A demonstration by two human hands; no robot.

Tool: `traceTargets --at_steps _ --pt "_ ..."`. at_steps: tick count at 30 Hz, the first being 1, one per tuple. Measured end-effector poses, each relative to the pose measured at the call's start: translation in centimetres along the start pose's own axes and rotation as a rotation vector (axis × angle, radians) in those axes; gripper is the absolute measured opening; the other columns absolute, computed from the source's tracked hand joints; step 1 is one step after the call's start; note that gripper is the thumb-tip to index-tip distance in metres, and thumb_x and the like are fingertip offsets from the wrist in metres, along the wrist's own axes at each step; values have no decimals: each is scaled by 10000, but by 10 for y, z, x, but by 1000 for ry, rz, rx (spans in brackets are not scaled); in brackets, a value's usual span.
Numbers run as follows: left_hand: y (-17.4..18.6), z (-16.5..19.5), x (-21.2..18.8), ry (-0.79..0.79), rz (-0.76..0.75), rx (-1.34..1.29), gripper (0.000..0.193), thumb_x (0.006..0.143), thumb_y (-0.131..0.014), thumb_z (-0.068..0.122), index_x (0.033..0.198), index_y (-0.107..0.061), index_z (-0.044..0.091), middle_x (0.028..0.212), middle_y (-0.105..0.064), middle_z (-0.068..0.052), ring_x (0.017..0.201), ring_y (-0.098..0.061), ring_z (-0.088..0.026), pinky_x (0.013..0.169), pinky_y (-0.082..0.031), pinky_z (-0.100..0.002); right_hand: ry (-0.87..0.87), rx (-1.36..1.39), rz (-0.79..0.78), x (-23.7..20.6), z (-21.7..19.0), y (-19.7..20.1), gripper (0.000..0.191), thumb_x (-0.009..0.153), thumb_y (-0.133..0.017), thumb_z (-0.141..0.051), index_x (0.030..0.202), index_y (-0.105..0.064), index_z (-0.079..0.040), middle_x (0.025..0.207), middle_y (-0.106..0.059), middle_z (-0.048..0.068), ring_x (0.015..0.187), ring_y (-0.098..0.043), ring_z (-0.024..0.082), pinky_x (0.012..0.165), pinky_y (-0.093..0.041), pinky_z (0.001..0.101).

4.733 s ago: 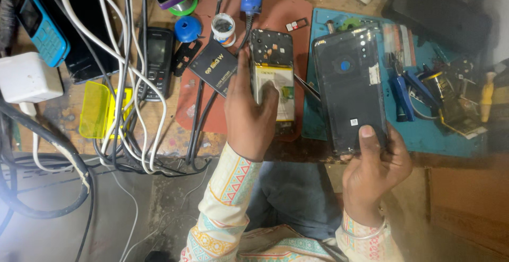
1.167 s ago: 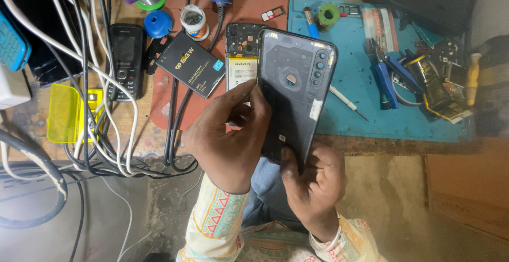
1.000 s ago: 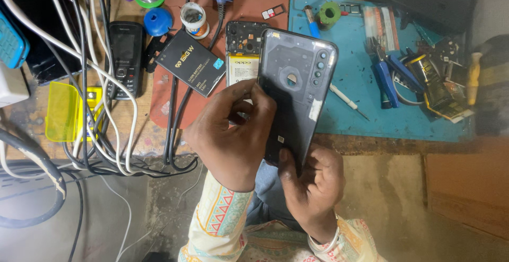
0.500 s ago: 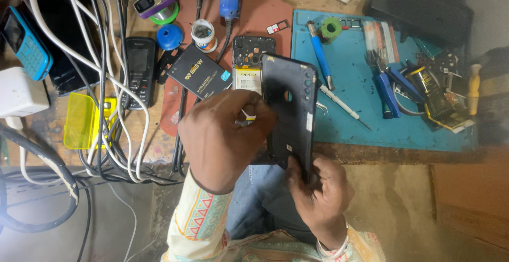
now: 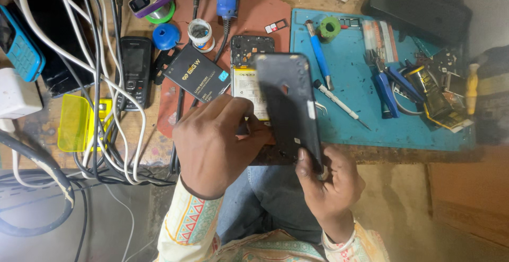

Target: The person removes a SIM card from a cracked smartphone, then opens the back cover to expose the battery and internal components. They use a screwdriver to loosen screws inside the chassis and continue disassembly.

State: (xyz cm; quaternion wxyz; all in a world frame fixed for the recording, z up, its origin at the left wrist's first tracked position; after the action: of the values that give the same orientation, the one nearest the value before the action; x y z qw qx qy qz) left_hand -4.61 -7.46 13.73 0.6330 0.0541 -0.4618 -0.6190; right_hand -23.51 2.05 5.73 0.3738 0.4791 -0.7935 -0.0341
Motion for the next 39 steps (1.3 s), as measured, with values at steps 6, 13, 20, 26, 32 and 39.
traceTargets --at_steps 6,13,20,26,32,39 --pt "3 -5 -26 73 -73 -90 143 698 -714 103 747 -582 78 673 -547 -77 577 -567 -291 547 -436 -402 -92 192 110 7 20 11 310 1033 -723 49 1270 -523 70 1082 -728 170 949 -716 150 860 -576 247" --pt "-8 -11 -93 -22 -184 -223 148 719 -681 104 772 -545 79 680 -550 -72 589 -540 -289 582 -426 -395 -349 410 196 30 46 28 291 1026 -705 19 1261 -542 74 1086 -709 150 879 -695 136 708 -628 295" --pt "-16 -18 -119 86 -269 -151 396 730 -853 224 1080 -740 77 610 -578 -1 500 -575 -192 484 -442 -354 -452 379 193 45 44 29 342 994 -738 -51 1268 -588 87 1025 -717 121 731 -652 104 590 -563 248" --pt "9 -10 -90 81 100 56 245 801 -836 152 1019 -737 106 762 -615 -16 646 -609 -199 583 -474 -352 -547 378 143 62 46 27 427 972 -769 -119 1320 -600 61 1015 -721 113 649 -607 86 544 -508 223" --pt "14 -26 -69 339 190 218 163 873 -818 142 1022 -771 94 785 -601 -63 670 -606 -241 614 -484 -381 -370 206 160 60 38 36 440 952 -756 -149 1311 -557 8 1237 -623 31 753 -573 35 636 -538 183" --pt "9 -24 -71 310 136 259 184 886 -788 148 1068 -787 122 850 -630 -28 724 -582 -237 657 -467 -372 -13 -10 12 28 -8 3 303 1031 -756 -57 1299 -623 -9 1206 -717 75 902 -686 127 785 -572 246"
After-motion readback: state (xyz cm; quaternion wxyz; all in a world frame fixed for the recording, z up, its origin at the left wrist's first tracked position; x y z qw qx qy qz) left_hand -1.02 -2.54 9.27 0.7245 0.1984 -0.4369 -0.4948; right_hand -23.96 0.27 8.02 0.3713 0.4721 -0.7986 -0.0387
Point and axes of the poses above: each hand's wrist, its own x-axis towards the middle knuckle, its own y-axis out of the back of the hand, z = x × y, the point moved 6 cm from there along x, towards the middle knuckle
